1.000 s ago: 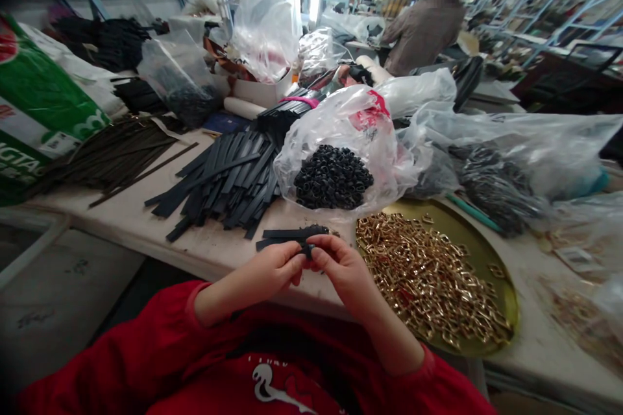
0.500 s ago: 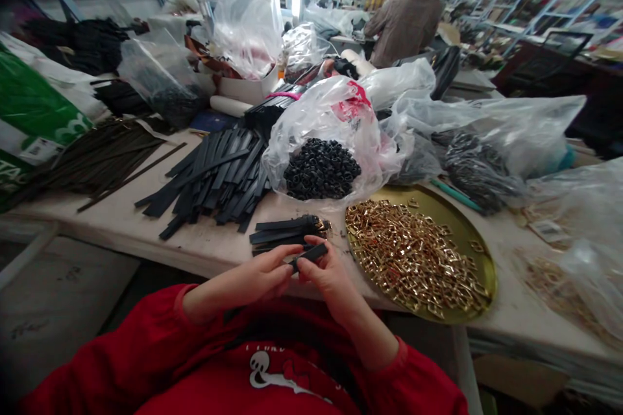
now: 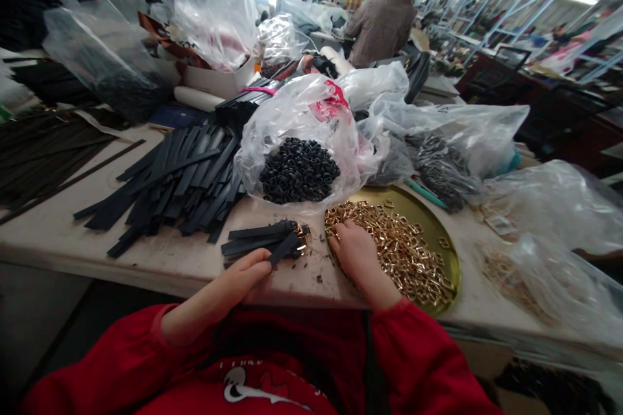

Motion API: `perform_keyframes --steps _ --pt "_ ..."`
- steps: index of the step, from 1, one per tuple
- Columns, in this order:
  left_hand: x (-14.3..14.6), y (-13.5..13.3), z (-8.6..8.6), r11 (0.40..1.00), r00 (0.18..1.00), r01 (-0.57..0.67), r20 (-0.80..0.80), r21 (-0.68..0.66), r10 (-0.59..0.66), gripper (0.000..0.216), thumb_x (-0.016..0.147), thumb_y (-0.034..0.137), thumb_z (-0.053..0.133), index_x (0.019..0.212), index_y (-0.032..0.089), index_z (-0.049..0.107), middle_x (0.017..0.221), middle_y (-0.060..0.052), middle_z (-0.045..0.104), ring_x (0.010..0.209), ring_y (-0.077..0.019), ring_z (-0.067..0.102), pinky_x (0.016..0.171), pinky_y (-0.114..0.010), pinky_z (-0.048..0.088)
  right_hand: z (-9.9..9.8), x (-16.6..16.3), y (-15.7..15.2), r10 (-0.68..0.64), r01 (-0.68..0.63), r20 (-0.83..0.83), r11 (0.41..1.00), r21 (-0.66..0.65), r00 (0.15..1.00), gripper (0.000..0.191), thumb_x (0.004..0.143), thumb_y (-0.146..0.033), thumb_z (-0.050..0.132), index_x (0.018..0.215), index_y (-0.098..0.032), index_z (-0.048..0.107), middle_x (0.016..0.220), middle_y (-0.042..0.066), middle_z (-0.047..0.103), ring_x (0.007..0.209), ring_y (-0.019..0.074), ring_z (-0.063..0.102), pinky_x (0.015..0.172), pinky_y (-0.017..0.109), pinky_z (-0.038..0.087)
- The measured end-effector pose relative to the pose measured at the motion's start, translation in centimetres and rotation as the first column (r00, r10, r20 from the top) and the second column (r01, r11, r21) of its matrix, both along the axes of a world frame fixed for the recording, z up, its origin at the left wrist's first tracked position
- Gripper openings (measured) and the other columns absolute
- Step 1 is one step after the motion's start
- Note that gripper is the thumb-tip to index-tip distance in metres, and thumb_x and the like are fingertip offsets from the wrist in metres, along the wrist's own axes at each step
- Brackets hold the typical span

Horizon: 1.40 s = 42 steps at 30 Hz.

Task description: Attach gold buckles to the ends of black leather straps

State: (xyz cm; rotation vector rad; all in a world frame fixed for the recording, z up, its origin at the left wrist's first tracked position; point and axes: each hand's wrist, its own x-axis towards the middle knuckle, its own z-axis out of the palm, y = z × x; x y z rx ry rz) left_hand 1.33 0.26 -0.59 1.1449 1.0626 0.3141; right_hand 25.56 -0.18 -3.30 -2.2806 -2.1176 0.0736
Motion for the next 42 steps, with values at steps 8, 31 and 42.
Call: perform_keyframes --steps 8,31,42 --pt "0.2 -0.2 0.1 0.998 0.998 0.068 0.001 0.017 -0.068 0.009 0.073 0.023 0.039 0.075 0.018 0.045 0.057 0.006 0.055 0.034 -0.0042 0.035 0.036 -0.017 0.025 -0.2 -0.2 2.0 0.036 -0.026 0.05 0.982 -0.185 0.998 0.014 0.08 -0.028 0.051 0.083 -0.019 0.061 0.088 0.007 0.062 0.085 0.0199 0.059 0.068 0.027 0.037" --pt "0.1 0.1 1.5 0.792 0.996 0.076 -0.083 0.606 -0.032 0.022 0.079 0.035 0.05 0.086 0.016 0.057 0.075 -0.001 0.061 0.068 -0.0145 0.052 0.06 -0.024 0.037 2.9 -6.8 -2.6 0.048 -0.061 -0.956 0.998 0.031 0.289 0.015 0.073 -0.031 0.062 0.082 -0.021 0.054 0.073 -0.001 0.06 0.071 0.0148 0.057 0.061 0.026 0.043" --pt "-0.2 0.4 1.4 0.843 0.989 0.102 -0.147 0.528 -0.028 0.017 0.077 0.028 0.046 0.071 0.015 0.056 0.059 0.003 0.05 0.055 -0.0108 0.043 0.051 -0.022 0.032 2.7 -8.8 -4.0 -0.15 -0.134 -0.978 0.982 -0.131 -0.143 0.046 0.065 -0.02 0.069 0.107 -0.024 0.049 0.069 -0.005 0.055 0.059 0.0085 0.05 0.051 0.019 0.037"
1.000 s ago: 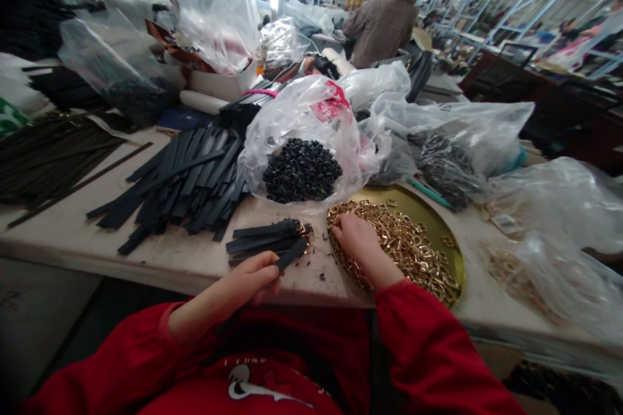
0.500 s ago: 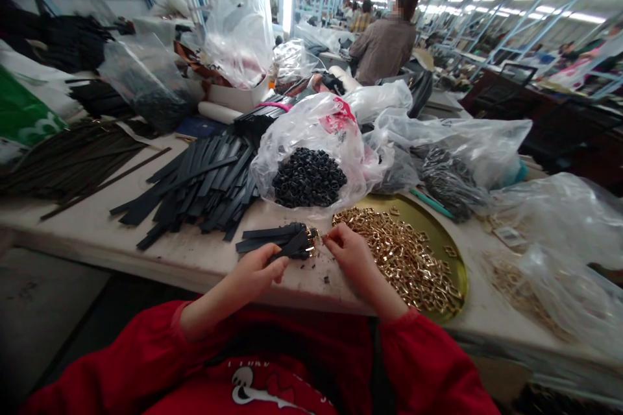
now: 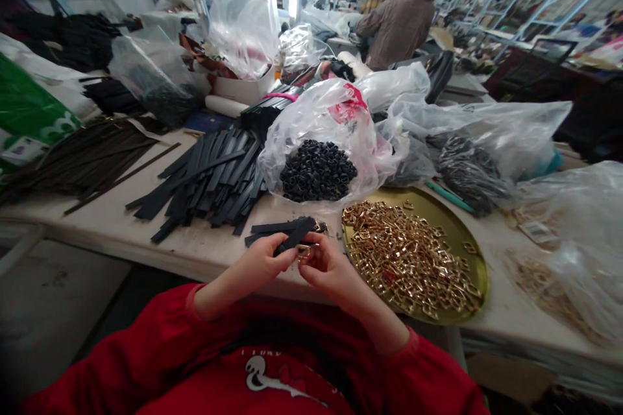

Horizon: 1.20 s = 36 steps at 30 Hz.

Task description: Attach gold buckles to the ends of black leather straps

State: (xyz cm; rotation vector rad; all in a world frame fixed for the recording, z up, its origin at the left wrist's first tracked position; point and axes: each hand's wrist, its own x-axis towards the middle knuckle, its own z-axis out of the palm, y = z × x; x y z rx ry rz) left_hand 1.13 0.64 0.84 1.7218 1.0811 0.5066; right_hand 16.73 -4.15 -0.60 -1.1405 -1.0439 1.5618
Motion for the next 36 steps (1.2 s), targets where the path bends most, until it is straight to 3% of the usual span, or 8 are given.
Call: perform_keyframes --steps 7,12,17,21,26,30,33,36 --pt "0.0 -0.2 -0.3 0.995 0.998 0.057 0.015 -0.079 -0.056 0.022 0.08 0.035 0.047 0.07 0.016 0.053 0.059 0.003 0.049 0.054 -0.0109 0.043 0.051 -0.021 0.032 -1.2 -0.6 0.3 -0.232 0.229 0.072 0.973 0.041 0.97 0.022 0.063 -0.033 0.072 0.075 -0.019 0.06 0.061 -0.004 0.058 0.054 0.0089 0.051 0.052 0.022 0.042" --pt "-1.3 -0.3 -0.7 0.999 0.999 0.036 0.009 -0.008 -0.036 0.03 0.087 0.037 0.035 0.073 0.018 0.053 0.06 0.003 0.05 0.056 -0.0114 0.046 0.054 -0.022 0.033 -0.9 -0.3 0.5 -0.447 0.386 -0.246 0.885 -0.259 0.86 0.028 0.058 -0.026 0.078 0.08 -0.022 0.061 0.069 -0.005 0.062 0.054 0.0067 0.056 0.054 0.021 0.05" --pt "-1.8 -1.0 -0.3 0.985 0.985 0.162 -0.074 0.061 -0.157 0.025 0.087 0.033 0.038 0.079 0.019 0.057 0.068 0.002 0.055 0.063 -0.0126 0.048 0.058 -0.021 0.033 -0.5 -1.1 -0.1 -0.476 0.297 -0.4 0.852 -0.432 0.783 0.031 0.055 -0.022 0.08 0.079 -0.022 0.062 0.069 -0.006 0.062 0.054 0.0046 0.058 0.054 0.016 0.052" --pt "-1.4 -1.5 -0.1 0.982 0.986 0.161 -0.064 0.094 -0.155 0.025 0.087 0.032 0.038 0.081 0.019 0.057 0.071 0.001 0.056 0.064 -0.013 0.048 0.059 -0.021 0.034 -0.6 -1.8 -0.8 -0.489 0.365 -0.358 0.858 -0.361 0.795 0.023 0.058 -0.026 0.078 0.074 -0.021 0.062 0.065 -0.007 0.059 0.052 0.004 0.055 0.052 0.016 0.051" --pt "-1.6 -1.6 -0.2 0.971 0.98 0.189 -0.091 0.143 -0.177 0.026 0.087 0.032 0.039 0.082 0.02 0.061 0.071 0.0 0.058 0.067 -0.0153 0.051 0.062 -0.023 0.036 -0.8 -1.4 -1.0 -0.476 0.413 -0.301 0.876 -0.251 0.827 0.032 0.061 -0.024 0.075 0.091 -0.024 0.065 0.075 -0.004 0.062 0.055 0.0043 0.054 0.054 0.017 0.05" --pt "-1.8 -1.9 -0.3 0.969 0.981 0.181 -0.093 0.166 -0.168 0.025 0.087 0.032 0.039 0.085 0.02 0.061 0.078 -0.002 0.062 0.074 -0.017 0.054 0.067 -0.024 0.038 -1.0 -1.7 -1.2 -0.466 0.376 -0.297 0.872 -0.314 0.833 0.028 0.061 -0.026 0.075 0.088 -0.023 0.067 0.07 -0.004 0.06 0.054 0.0058 0.053 0.053 0.019 0.049" --pt "-1.6 -2.3 -0.4 0.987 0.991 0.135 -0.007 0.091 -0.135 0.021 0.086 0.031 0.041 0.091 0.019 0.057 0.087 -0.003 0.063 0.079 -0.017 0.056 0.071 -0.025 0.04 -1.1 -2.8 -1.7 -0.445 0.362 -0.266 0.879 -0.309 0.855 0.028 0.061 -0.03 0.075 0.086 -0.023 0.065 0.071 -0.003 0.06 0.054 0.0069 0.052 0.053 0.021 0.047" --pt "-1.3 -2.6 -0.6 0.994 0.989 0.09 0.122 -0.06 -0.082 0.015 0.083 0.03 0.045 0.088 0.017 0.052 0.08 -0.001 0.061 0.072 -0.0141 0.053 0.067 -0.024 0.041 -1.0 -3.6 -2.3 -0.44 0.43 -0.097 0.897 -0.107 0.893 0.021 0.065 -0.034 0.072 0.078 -0.021 0.063 0.069 -0.003 0.059 0.055 0.0079 0.05 0.053 0.022 0.044"
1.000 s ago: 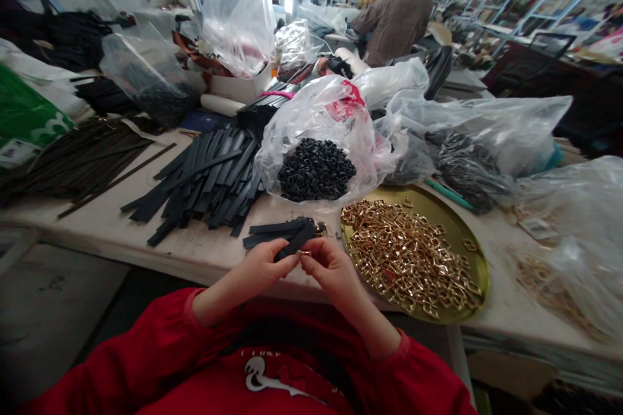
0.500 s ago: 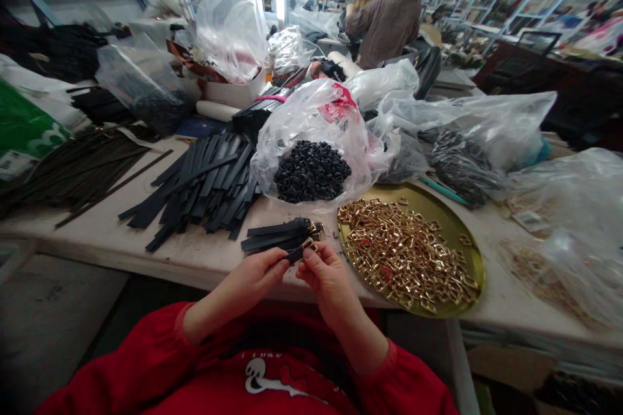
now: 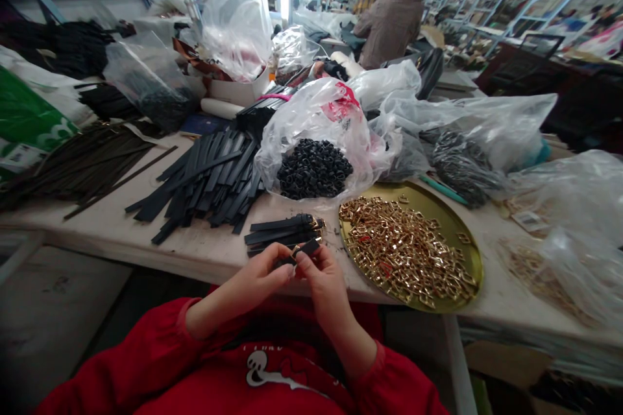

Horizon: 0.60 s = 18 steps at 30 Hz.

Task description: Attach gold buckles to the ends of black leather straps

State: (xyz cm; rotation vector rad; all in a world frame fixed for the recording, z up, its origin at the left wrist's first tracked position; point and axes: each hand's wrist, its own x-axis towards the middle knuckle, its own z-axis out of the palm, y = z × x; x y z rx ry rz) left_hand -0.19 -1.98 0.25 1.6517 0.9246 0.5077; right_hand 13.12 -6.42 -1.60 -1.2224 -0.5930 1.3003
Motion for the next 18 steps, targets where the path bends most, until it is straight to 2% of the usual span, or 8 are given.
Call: perform_keyframes --steps 2,4,9,10,12,15,16,18 --pt "0.1 0.0 -0.1 0.996 0.999 -0.006 0.045 -0.094 0.01 0.015 0.083 0.031 0.045 0.08 0.017 0.049 0.071 0.001 0.056 0.064 -0.0117 0.049 0.061 -0.022 0.039 0.1 -0.2 -0.2 0.018 -0.027 0.153 0.998 0.057 0.988 0.019 0.069 -0.037 0.068 0.073 -0.019 0.061 0.064 -0.003 0.057 0.056 0.009 0.049 0.054 0.022 0.043" --pt "0.1 0.0 -0.2 0.986 0.997 -0.002 0.072 -0.166 0.014 0.018 0.083 0.033 0.044 0.076 0.017 0.048 0.066 0.003 0.052 0.059 -0.0099 0.045 0.056 -0.021 0.037 0.0 -0.1 -0.3 0.059 -0.072 0.191 0.996 0.061 0.98 0.022 0.072 -0.039 0.064 0.07 -0.018 0.059 0.063 -0.002 0.056 0.058 0.0098 0.049 0.056 0.023 0.042" --pt "0.3 0.1 -0.6 0.953 0.994 -0.043 0.084 -0.299 0.071 0.019 0.079 0.035 0.045 0.071 0.017 0.045 0.058 0.005 0.046 0.048 -0.0072 0.036 0.045 -0.019 0.028 -0.5 0.0 0.1 0.162 -0.163 -0.048 0.987 -0.017 0.986 0.023 0.076 -0.043 0.057 0.077 -0.019 0.054 0.063 -0.003 0.054 0.054 0.0107 0.049 0.057 0.026 0.044" --pt "0.4 0.1 -0.8 0.943 0.994 -0.047 0.079 -0.329 0.077 0.019 0.079 0.035 0.046 0.071 0.018 0.045 0.057 0.006 0.045 0.046 -0.0067 0.034 0.043 -0.019 0.026 -0.7 0.0 0.2 0.168 -0.169 -0.02 0.985 -0.02 0.986 0.023 0.077 -0.043 0.055 0.078 -0.02 0.054 0.063 -0.003 0.054 0.054 0.0111 0.049 0.056 0.027 0.043" --pt "0.5 0.1 -1.2 0.929 0.995 -0.05 0.062 -0.366 0.078 0.02 0.078 0.037 0.045 0.071 0.018 0.044 0.055 0.006 0.046 0.043 -0.0067 0.032 0.041 -0.02 0.024 -0.8 0.0 0.1 0.111 -0.117 0.218 0.993 0.016 0.97 0.022 0.078 -0.042 0.053 0.077 -0.02 0.055 0.064 -0.002 0.054 0.057 0.0124 0.049 0.058 0.027 0.042" --pt "0.6 0.1 -1.6 0.968 0.995 -0.099 -0.007 -0.231 0.1 0.021 0.077 0.035 0.046 0.066 0.018 0.044 0.057 0.005 0.048 0.05 -0.0089 0.039 0.047 -0.021 0.03 -1.0 0.3 -0.2 -0.041 -0.068 0.611 0.986 0.155 0.791 0.018 0.076 -0.037 0.056 0.074 -0.019 0.057 0.071 0.001 0.056 0.067 0.015 0.05 0.064 0.029 0.041" --pt "0.5 0.0 -1.5 0.982 0.993 -0.112 -0.042 -0.155 0.107 0.02 0.077 0.034 0.047 0.065 0.018 0.044 0.058 0.004 0.048 0.054 -0.0098 0.041 0.05 -0.021 0.032 -1.1 0.6 -0.2 -0.052 -0.078 0.655 0.983 0.168 0.754 0.017 0.075 -0.036 0.058 0.073 -0.019 0.057 0.071 0.001 0.056 0.068 0.0151 0.05 0.065 0.029 0.04" --pt "0.3 0.0 -1.2 0.995 0.992 -0.083 -0.097 -0.059 0.077 0.021 0.078 0.033 0.048 0.064 0.018 0.047 0.06 0.004 0.051 0.059 -0.0112 0.045 0.055 -0.022 0.033 -1.1 1.1 -0.1 0.039 -0.129 0.615 0.986 0.103 0.788 0.018 0.073 -0.036 0.059 0.074 -0.018 0.055 0.069 0.0 0.055 0.064 0.0141 0.049 0.061 0.028 0.04"
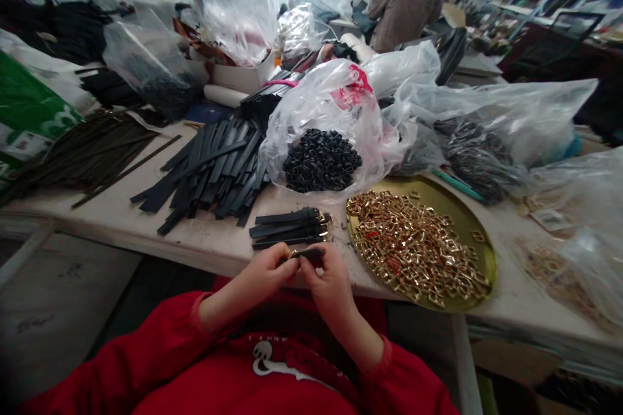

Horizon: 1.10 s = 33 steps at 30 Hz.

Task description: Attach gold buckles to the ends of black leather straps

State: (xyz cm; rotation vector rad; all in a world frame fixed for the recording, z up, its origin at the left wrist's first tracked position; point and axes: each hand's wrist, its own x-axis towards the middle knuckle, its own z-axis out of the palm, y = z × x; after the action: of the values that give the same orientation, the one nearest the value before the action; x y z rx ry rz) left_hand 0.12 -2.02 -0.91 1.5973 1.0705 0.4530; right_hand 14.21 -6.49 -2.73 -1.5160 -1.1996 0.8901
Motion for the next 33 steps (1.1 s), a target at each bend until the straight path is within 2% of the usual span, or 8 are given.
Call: perform_keyframes --steps 5,9,14,17,19,21,27,33 --pt "-0.6 0.3 0.5 0.986 0.993 0.114 0.058 -0.123 -0.107 0.028 0.078 0.044 0.051 0.07 0.018 0.048 0.057 0.005 0.055 0.054 -0.0103 0.048 0.052 -0.022 0.034 0.3 0.6 0.4 0.15 -0.223 -0.343 0.958 -0.183 0.927 0.028 0.072 -0.044 0.06 0.071 -0.018 0.049 0.061 -0.003 0.05 0.055 0.0105 0.046 0.053 0.024 0.039" --pt "-0.4 1.3 -0.4 0.984 0.998 0.038 0.06 -0.174 -0.028 0.031 0.074 0.045 0.057 0.066 0.018 0.045 0.051 0.007 0.051 0.047 -0.0091 0.045 0.045 -0.02 0.031 1.0 0.6 0.7 0.2 -0.229 -0.271 0.97 -0.077 0.941 0.024 0.076 -0.042 0.058 0.076 -0.019 0.052 0.065 -0.003 0.05 0.058 0.01 0.046 0.055 0.023 0.038" --pt "-0.1 2.3 -0.4 0.994 0.992 0.031 0.123 -0.106 -0.018 0.029 0.078 0.034 0.052 0.103 0.019 0.048 0.061 0.006 0.055 0.054 -0.0108 0.052 0.051 -0.021 0.038 2.1 4.2 4.7 0.474 -0.506 -0.194 0.844 -0.177 0.859 0.028 0.081 -0.045 0.049 0.083 -0.018 0.057 0.065 0.0 0.056 0.059 0.0123 0.051 0.057 0.025 0.041" --pt "0.0 2.9 0.1 0.999 0.997 0.036 0.071 -0.031 -0.034 0.023 0.084 0.035 0.044 0.095 0.018 0.054 0.056 0.006 0.051 0.051 -0.0098 0.048 0.051 -0.021 0.036 1.5 7.5 9.8 0.226 -0.206 0.178 0.971 -0.123 0.958 0.026 0.083 -0.039 0.044 0.079 -0.016 0.057 0.066 0.002 0.057 0.061 0.0143 0.052 0.06 0.027 0.042" --pt "0.0 3.4 0.1 0.999 0.998 0.013 0.062 -0.045 -0.01 0.024 0.085 0.037 0.042 0.093 0.018 0.054 0.054 0.007 0.049 0.047 -0.0089 0.044 0.048 -0.021 0.033 0.6 9.1 13.3 0.07 -0.037 0.548 0.997 -0.07 0.834 0.017 0.082 -0.026 0.046 0.086 -0.016 0.059 0.08 0.005 0.061 0.074 0.0167 0.056 0.068 0.028 0.042" --pt "0.0 3.8 0.0 0.997 0.997 -0.006 0.07 -0.072 0.012 0.024 0.085 0.038 0.042 0.092 0.017 0.053 0.053 0.007 0.047 0.045 -0.0083 0.041 0.047 -0.021 0.031 -0.5 9.8 16.0 0.06 0.003 0.723 0.996 -0.085 0.689 0.015 0.079 -0.019 0.05 0.088 -0.016 0.061 0.093 0.009 0.061 0.083 0.0193 0.056 0.076 0.031 0.041" --pt "0.0 4.5 -0.3 0.993 0.997 -0.038 0.063 -0.111 0.045 0.023 0.084 0.037 0.043 0.09 0.017 0.053 0.051 0.008 0.046 0.042 -0.0079 0.038 0.046 -0.021 0.03 -2.4 9.6 19.3 0.084 0.045 0.746 0.987 -0.151 0.66 0.017 0.071 -0.017 0.058 0.087 -0.013 0.062 0.09 0.014 0.063 0.087 0.0274 0.057 0.077 0.038 0.039" --pt "0.0 4.7 -0.2 0.994 0.992 -0.091 0.083 -0.061 0.095 0.023 0.082 0.038 0.044 0.088 0.018 0.053 0.049 0.008 0.047 0.042 -0.0083 0.039 0.045 -0.021 0.03 -0.9 10.0 17.6 0.051 0.022 0.634 0.994 -0.106 0.772 0.02 0.08 -0.028 0.049 0.087 -0.016 0.063 0.082 0.008 0.064 0.082 0.0213 0.057 0.074 0.032 0.04"
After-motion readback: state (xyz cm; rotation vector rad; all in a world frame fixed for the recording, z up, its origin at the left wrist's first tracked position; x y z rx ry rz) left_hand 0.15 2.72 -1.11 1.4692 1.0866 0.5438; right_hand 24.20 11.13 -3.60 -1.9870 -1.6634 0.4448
